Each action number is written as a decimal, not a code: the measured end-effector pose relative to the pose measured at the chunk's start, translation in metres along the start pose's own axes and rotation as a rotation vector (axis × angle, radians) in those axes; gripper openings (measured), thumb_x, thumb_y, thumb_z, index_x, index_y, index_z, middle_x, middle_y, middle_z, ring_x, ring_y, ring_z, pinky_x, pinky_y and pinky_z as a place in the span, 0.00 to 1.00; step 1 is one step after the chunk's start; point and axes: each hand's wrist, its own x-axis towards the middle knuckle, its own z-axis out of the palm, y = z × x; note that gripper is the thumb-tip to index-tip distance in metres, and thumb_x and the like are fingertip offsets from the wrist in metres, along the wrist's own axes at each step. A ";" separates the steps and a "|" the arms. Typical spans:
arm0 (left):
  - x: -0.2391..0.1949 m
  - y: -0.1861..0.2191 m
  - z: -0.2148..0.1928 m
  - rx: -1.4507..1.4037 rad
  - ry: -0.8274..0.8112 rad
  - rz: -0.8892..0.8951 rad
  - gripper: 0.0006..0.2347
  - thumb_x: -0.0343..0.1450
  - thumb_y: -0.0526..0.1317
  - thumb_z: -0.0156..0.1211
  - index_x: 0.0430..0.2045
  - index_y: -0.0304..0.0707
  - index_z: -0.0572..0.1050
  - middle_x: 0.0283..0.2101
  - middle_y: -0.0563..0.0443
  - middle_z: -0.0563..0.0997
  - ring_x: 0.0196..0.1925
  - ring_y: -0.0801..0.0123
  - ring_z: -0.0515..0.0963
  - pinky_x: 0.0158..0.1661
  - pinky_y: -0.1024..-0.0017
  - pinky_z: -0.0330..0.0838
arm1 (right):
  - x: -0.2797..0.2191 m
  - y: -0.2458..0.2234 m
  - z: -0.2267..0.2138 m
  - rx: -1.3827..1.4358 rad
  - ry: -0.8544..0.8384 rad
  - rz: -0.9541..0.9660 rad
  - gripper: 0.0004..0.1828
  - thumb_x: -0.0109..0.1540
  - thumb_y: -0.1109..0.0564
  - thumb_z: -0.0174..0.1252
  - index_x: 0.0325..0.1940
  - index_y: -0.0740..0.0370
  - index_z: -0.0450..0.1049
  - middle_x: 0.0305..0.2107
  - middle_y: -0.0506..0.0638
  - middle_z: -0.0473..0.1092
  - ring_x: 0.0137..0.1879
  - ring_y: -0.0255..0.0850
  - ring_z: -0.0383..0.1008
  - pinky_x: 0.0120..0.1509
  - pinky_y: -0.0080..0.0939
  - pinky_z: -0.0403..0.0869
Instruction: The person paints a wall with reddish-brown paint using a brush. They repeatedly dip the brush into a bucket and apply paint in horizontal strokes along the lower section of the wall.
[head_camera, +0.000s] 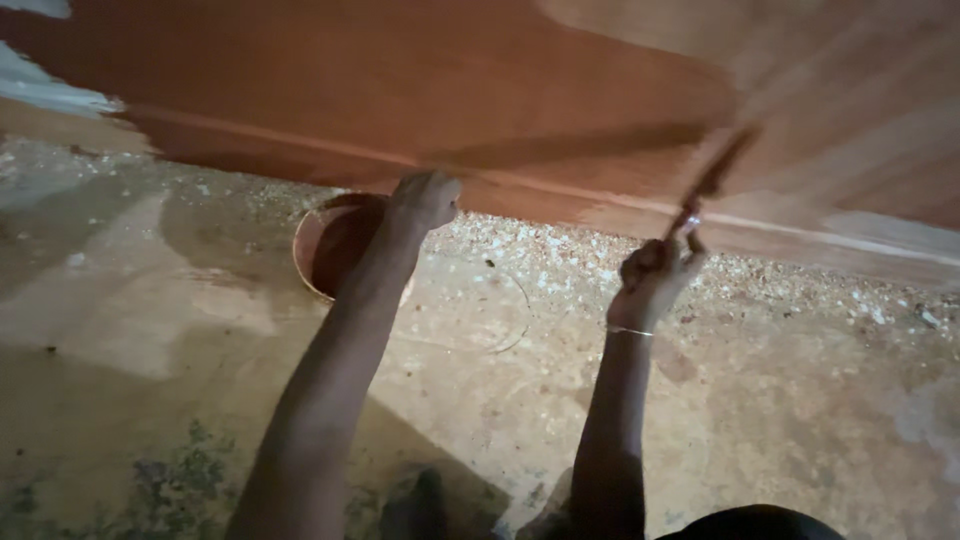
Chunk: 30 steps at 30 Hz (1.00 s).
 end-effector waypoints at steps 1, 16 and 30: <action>0.001 0.001 0.001 0.036 0.006 0.013 0.07 0.63 0.40 0.65 0.32 0.40 0.81 0.41 0.41 0.83 0.46 0.48 0.82 0.47 0.52 0.76 | -0.004 0.004 0.005 -0.035 -0.027 0.034 0.13 0.72 0.51 0.51 0.59 0.51 0.61 0.19 0.40 0.59 0.20 0.27 0.55 0.18 0.28 0.53; 0.027 0.040 0.003 0.119 -0.130 -0.046 0.07 0.66 0.40 0.63 0.33 0.42 0.84 0.43 0.42 0.85 0.48 0.51 0.84 0.51 0.54 0.77 | 0.009 -0.028 -0.026 0.066 -0.085 0.040 0.11 0.72 0.57 0.49 0.59 0.51 0.66 0.18 0.40 0.56 0.19 0.28 0.51 0.18 0.29 0.50; 0.045 0.046 0.024 0.191 -0.299 -0.148 0.11 0.69 0.46 0.64 0.40 0.41 0.82 0.45 0.41 0.84 0.49 0.51 0.83 0.50 0.54 0.76 | -0.023 0.051 -0.018 -0.134 -0.595 0.405 0.24 0.67 0.63 0.47 0.68 0.54 0.61 0.23 0.38 0.65 0.20 0.25 0.51 0.21 0.27 0.51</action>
